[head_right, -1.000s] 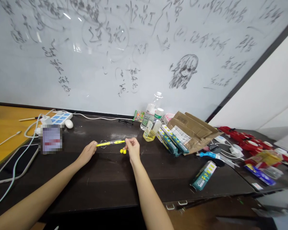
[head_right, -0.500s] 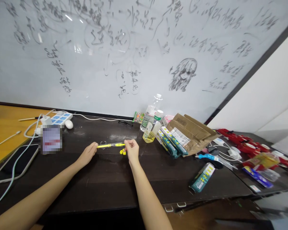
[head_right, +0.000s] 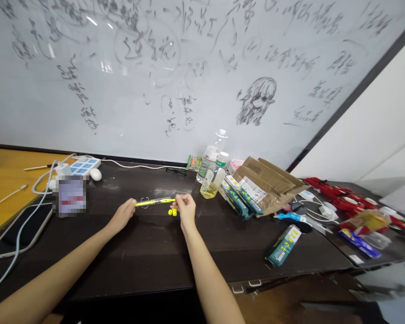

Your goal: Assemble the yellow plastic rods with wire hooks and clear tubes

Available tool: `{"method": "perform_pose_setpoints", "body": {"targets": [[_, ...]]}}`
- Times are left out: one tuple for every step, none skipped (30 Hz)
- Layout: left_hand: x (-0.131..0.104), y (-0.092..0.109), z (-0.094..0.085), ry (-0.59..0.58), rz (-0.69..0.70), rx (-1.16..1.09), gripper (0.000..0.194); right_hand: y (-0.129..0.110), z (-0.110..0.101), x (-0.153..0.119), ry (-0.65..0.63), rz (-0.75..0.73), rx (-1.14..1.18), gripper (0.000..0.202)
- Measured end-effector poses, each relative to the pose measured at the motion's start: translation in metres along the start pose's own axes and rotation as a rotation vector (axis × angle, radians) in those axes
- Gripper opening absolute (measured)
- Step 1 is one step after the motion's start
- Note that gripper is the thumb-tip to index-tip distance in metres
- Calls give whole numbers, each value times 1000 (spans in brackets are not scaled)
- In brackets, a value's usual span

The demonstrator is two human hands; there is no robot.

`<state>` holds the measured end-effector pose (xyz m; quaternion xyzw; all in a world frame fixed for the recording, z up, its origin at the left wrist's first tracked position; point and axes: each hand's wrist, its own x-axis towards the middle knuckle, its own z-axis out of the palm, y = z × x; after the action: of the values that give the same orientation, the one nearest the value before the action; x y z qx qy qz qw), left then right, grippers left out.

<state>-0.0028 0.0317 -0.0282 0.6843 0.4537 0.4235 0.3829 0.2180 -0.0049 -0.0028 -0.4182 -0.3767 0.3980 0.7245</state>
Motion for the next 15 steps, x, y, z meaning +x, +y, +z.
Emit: {"method": "perform_pose_setpoints", "body": {"targets": [[0, 0, 0, 0, -3, -9, 36, 0, 0, 0, 5, -2, 10, 36], [0, -1, 1, -1, -3, -16, 36, 0, 1, 0, 4, -4, 17, 36], [0, -1, 1, -1, -2, -19, 36, 0, 1, -1, -1, -5, 21, 35], [1, -2, 1, -4, -1, -20, 36, 0, 1, -1, -10, -7, 23, 35], [1, -3, 2, -3, -2, -20, 36, 0, 1, -1, -21, -7, 24, 35], [1, -4, 2, -2, -5, -20, 36, 1, 1, -1, -31, -7, 24, 34], [1, -4, 2, 0, -10, -21, 36, 1, 1, -1, -37, -6, 26, 34], [1, -5, 2, 3, -13, -22, 36, 1, 1, -1, -41, -2, 27, 33], [2, -5, 2, 7, -17, -24, 36, 2, 2, -2, -42, 3, 28, 33], [2, -5, 2, 12, -20, -26, 36, 2, 3, -2, -40, 9, 28, 33], [2, -6, 2, 17, -22, -29, 36, 2, 4, -3, -37, 12, 28, 33], [2, -6, 2, 22, -24, -32, 36, 3, 5, -4, -32, 9, 28, 34], [2, -6, 2, 30, -29, -36, 36, 3, 6, -5, -28, 1, 29, 34], [2, -5, 2, 36, -35, -41, 36, 3, 7, -5, -24, -12, 29, 35], [2, -5, 2, 40, -40, -47, 36, 4, 8, -6, -23, -24, 29, 35]]}}
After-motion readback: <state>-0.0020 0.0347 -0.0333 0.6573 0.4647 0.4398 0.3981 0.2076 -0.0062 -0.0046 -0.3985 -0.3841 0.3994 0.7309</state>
